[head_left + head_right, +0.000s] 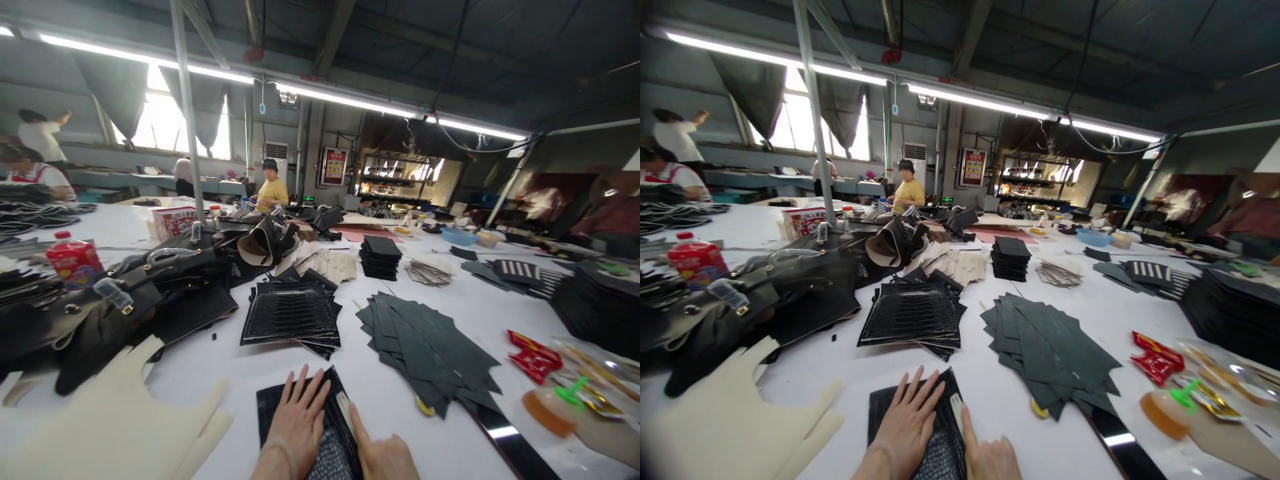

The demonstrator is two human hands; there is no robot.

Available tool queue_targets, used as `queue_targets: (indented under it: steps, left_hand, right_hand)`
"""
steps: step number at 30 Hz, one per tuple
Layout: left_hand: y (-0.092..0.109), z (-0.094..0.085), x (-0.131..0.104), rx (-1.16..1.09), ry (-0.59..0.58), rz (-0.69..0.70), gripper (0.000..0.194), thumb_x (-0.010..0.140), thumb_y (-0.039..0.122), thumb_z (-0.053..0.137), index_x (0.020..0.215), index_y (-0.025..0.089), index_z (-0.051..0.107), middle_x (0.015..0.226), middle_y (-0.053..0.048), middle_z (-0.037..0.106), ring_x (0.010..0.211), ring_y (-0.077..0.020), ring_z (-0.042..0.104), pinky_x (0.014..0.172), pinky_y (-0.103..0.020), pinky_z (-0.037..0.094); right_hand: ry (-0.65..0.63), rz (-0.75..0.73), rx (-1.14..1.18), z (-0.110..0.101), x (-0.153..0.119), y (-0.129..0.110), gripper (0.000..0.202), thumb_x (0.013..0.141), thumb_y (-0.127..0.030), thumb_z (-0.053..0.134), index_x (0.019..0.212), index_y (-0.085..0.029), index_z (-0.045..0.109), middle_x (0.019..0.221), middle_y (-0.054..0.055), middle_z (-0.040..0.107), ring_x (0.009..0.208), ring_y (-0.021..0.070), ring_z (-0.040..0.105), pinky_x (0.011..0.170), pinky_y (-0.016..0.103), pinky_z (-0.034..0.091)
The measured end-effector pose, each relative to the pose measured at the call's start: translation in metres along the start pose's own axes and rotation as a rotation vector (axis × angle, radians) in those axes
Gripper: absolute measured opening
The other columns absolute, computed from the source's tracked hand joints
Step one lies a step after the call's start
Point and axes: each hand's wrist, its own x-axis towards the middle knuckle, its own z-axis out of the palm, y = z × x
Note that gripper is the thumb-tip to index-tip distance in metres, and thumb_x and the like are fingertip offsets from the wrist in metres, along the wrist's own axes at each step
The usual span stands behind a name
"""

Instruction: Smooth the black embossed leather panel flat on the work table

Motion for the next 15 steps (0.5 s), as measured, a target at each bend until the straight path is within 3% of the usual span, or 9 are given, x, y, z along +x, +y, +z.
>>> queue_targets:
  steps: [3, 6, 8, 10, 12, 15]
  left_hand:
    - [0.003, -0.010, 0.001, -0.007, -0.118, 0.149, 0.043, 0.091, 0.040, 0.025, 0.134, 0.040, 0.018, 0.143, 0.014, 0.022, 0.133, -0.0161, 0.015, 0.111, -0.044, 0.017]
    - [0.006, -0.015, 0.001, 0.051, -0.151, 0.104, 0.046, 0.089, 0.048, 0.027, 0.133, 0.036, 0.025, 0.142, 0.009, 0.027, 0.131, -0.0180, 0.022, 0.109, -0.041, 0.023]
    - [0.007, -0.018, -0.003, 0.119, -0.144, -0.001, 0.051, 0.087, 0.044, 0.035, 0.134, 0.024, 0.029, 0.142, -0.002, 0.029, 0.128, -0.0278, 0.028, 0.103, -0.048, 0.031]
    - [0.005, -0.026, -0.012, 0.210, -0.134, -0.147, 0.051, 0.085, 0.033, 0.040, 0.129, 0.006, 0.036, 0.136, -0.021, 0.034, 0.120, -0.0392, 0.038, 0.089, -0.055, 0.040]
    - [0.003, -0.038, -0.022, 0.277, -0.132, -0.264, 0.040, 0.083, 0.021, 0.039, 0.111, -0.004, 0.054, 0.115, -0.032, 0.052, 0.102, -0.0434, 0.053, 0.073, -0.055, 0.047]
    - [0.006, -0.057, -0.029, 0.296, -0.109, -0.300, 0.038, 0.085, 0.017, 0.032, 0.080, 0.006, 0.068, 0.077, -0.020, 0.067, 0.076, -0.0358, 0.063, 0.064, -0.050, 0.049]
  right_hand:
    - [-0.093, 0.058, 0.009, -0.011, 0.046, 0.004, 0.058, 0.076, -0.003, 0.037, 0.133, -0.011, 0.034, 0.060, 0.008, 0.066, 0.055, 0.0230, 0.062, 0.056, 0.032, 0.043]
    - [-0.111, 0.155, 0.035, -0.017, 0.064, 0.031, 0.055, 0.079, -0.004, 0.035, 0.133, -0.016, 0.036, 0.064, 0.009, 0.067, 0.060, 0.0235, 0.063, 0.059, 0.032, 0.042]
    - [-0.121, 0.257, 0.058, -0.022, 0.061, 0.055, 0.049, 0.084, -0.008, 0.032, 0.131, -0.017, 0.040, 0.066, 0.011, 0.068, 0.062, 0.0247, 0.064, 0.057, 0.031, 0.041]
    - [-0.123, 0.370, 0.093, -0.031, 0.051, 0.076, 0.043, 0.090, -0.018, 0.025, 0.129, -0.018, 0.042, 0.068, 0.012, 0.068, 0.061, 0.0260, 0.064, 0.054, 0.032, 0.041]
    - [-0.116, 0.444, 0.142, -0.043, 0.036, 0.085, 0.043, 0.094, -0.028, 0.020, 0.129, -0.021, 0.043, 0.069, 0.010, 0.069, 0.062, 0.0254, 0.065, 0.053, 0.031, 0.041]
    - [-0.092, 0.448, 0.278, -0.058, 0.013, 0.072, 0.044, 0.094, -0.034, 0.017, 0.130, -0.026, 0.042, 0.075, 0.004, 0.070, 0.069, 0.0215, 0.065, 0.056, 0.028, 0.044]
